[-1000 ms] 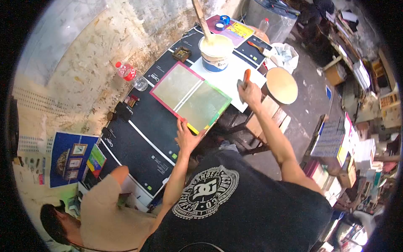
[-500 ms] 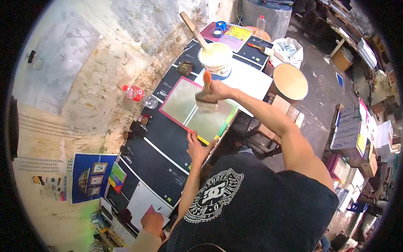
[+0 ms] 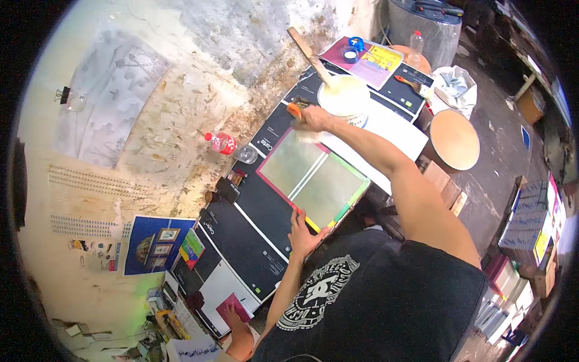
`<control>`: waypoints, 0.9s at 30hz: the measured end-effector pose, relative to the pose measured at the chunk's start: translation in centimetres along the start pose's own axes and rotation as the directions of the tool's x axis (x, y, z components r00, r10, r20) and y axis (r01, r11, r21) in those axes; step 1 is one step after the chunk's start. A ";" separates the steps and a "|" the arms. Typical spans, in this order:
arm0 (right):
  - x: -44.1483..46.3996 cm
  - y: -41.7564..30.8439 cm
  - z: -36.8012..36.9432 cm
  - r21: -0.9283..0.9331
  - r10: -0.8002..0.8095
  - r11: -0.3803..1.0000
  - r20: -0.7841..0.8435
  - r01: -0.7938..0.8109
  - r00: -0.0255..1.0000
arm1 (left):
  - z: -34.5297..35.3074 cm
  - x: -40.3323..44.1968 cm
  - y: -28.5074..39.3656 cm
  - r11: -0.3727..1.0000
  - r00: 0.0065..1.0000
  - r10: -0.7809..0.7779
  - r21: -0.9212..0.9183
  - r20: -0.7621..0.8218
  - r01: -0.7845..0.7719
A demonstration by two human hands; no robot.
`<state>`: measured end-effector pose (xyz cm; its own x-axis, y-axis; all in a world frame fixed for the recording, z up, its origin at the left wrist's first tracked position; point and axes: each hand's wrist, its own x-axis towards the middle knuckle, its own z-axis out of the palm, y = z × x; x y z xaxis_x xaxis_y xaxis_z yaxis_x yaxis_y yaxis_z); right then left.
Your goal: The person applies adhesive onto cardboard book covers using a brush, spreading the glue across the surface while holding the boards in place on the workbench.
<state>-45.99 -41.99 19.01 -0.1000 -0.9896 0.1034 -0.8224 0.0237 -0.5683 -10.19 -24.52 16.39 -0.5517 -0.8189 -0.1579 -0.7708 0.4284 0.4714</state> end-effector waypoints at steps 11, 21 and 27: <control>7.6 -2.1 -1.1 -0.059 -0.134 0.988 0.089 0.139 0.987 | 0.1 0.9 0.8 0.991 0.984 -0.137 0.008 0.111 0.137; 12.7 -12.9 4.3 -0.029 -0.552 0.758 0.504 0.652 0.664 | -0.8 1.7 2.3 0.967 0.949 -0.255 0.055 0.187 0.249; 10.7 -9.6 -8.2 0.324 -0.713 0.692 0.169 0.645 0.680 | 0.7 1.7 -0.8 0.968 0.995 -0.093 -0.231 0.018 0.095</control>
<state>-43.77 -51.60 32.31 0.6131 -0.7140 0.3380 -0.4522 -0.6680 -0.5910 -10.70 -26.03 15.14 -0.4830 -0.8484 -0.2166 -0.7253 0.2491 0.6417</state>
